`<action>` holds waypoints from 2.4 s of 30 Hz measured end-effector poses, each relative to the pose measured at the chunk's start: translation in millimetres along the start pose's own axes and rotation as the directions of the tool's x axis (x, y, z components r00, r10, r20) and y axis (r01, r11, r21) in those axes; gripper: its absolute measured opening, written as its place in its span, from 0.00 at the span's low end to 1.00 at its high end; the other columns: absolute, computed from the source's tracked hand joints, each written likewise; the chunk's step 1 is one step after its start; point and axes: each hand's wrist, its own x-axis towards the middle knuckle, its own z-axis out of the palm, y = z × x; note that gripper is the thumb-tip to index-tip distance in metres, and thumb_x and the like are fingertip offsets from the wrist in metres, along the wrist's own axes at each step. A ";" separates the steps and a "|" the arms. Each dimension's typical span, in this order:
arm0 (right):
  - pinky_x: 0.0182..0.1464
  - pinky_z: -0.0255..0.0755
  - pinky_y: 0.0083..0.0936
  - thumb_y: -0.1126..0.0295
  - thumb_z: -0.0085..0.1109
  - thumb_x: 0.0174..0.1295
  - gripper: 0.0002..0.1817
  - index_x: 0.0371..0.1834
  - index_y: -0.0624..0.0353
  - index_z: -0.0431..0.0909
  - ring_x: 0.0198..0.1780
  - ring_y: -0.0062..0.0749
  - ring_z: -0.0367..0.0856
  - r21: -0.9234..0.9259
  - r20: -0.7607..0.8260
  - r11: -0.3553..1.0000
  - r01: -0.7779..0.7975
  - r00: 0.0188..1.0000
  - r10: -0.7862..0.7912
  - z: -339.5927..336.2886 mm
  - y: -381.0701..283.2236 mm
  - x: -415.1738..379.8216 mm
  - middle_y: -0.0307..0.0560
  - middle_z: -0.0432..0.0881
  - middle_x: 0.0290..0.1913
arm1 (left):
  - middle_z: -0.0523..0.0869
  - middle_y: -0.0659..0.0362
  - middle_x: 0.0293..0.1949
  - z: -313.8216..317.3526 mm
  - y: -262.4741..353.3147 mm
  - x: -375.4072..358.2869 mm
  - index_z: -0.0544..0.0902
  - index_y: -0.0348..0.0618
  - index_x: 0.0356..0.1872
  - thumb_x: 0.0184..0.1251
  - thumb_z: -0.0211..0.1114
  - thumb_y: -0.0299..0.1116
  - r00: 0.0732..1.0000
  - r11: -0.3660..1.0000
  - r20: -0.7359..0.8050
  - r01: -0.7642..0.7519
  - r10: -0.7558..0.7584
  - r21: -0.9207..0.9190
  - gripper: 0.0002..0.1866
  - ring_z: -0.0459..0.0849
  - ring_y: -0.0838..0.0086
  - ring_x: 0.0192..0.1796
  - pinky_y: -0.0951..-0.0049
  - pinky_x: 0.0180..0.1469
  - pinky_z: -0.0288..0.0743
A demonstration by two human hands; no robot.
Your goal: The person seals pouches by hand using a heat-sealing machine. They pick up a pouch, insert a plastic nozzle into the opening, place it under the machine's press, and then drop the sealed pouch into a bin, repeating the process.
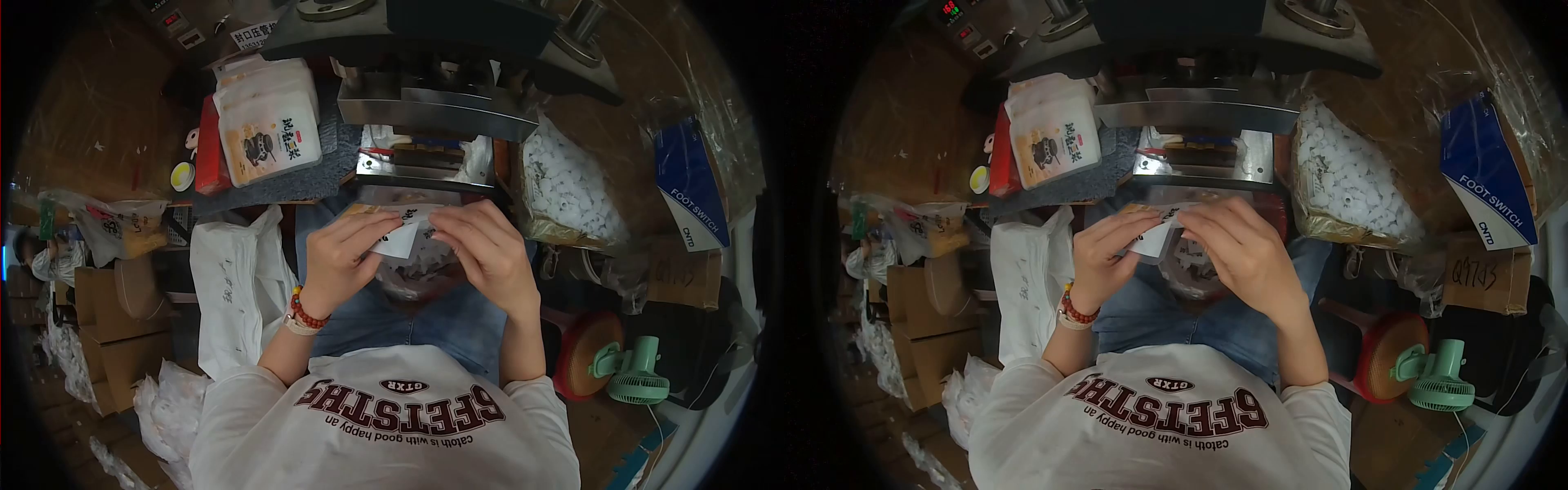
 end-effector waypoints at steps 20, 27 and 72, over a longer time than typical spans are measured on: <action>0.54 0.70 0.29 0.70 0.61 0.62 0.14 0.50 0.63 0.77 0.51 0.39 0.78 -0.012 -0.346 0.882 -0.472 0.829 0.439 -44.3 33.1 -8.9 0.51 0.81 0.48 | 0.87 0.54 0.39 60.8 -32.3 29.5 0.83 0.31 0.44 0.66 0.65 0.31 0.623 0.071 0.549 0.694 -0.557 -0.716 0.13 0.86 0.76 0.37 0.77 0.40 0.81; 0.53 0.69 0.34 0.70 0.57 0.64 0.12 0.47 0.64 0.78 0.48 0.48 0.77 -0.279 -0.349 0.779 -0.562 0.815 0.463 -33.6 92.7 -35.5 0.53 0.80 0.47 | 0.86 0.50 0.42 69.3 -47.8 58.3 0.80 0.28 0.46 0.64 0.65 0.29 0.646 -0.070 0.542 0.606 -0.537 -0.793 0.14 0.87 0.70 0.39 0.73 0.41 0.83; 0.49 0.71 0.35 0.72 0.61 0.60 0.12 0.45 0.63 0.79 0.45 0.48 0.77 -0.354 -0.356 0.787 -0.505 0.851 0.387 -54.7 51.1 -3.9 0.52 0.78 0.49 | 0.87 0.53 0.42 49.8 -33.2 50.4 0.82 0.29 0.43 0.66 0.65 0.34 0.629 -0.068 0.609 0.667 -0.482 -0.742 0.15 0.86 0.74 0.41 0.75 0.42 0.81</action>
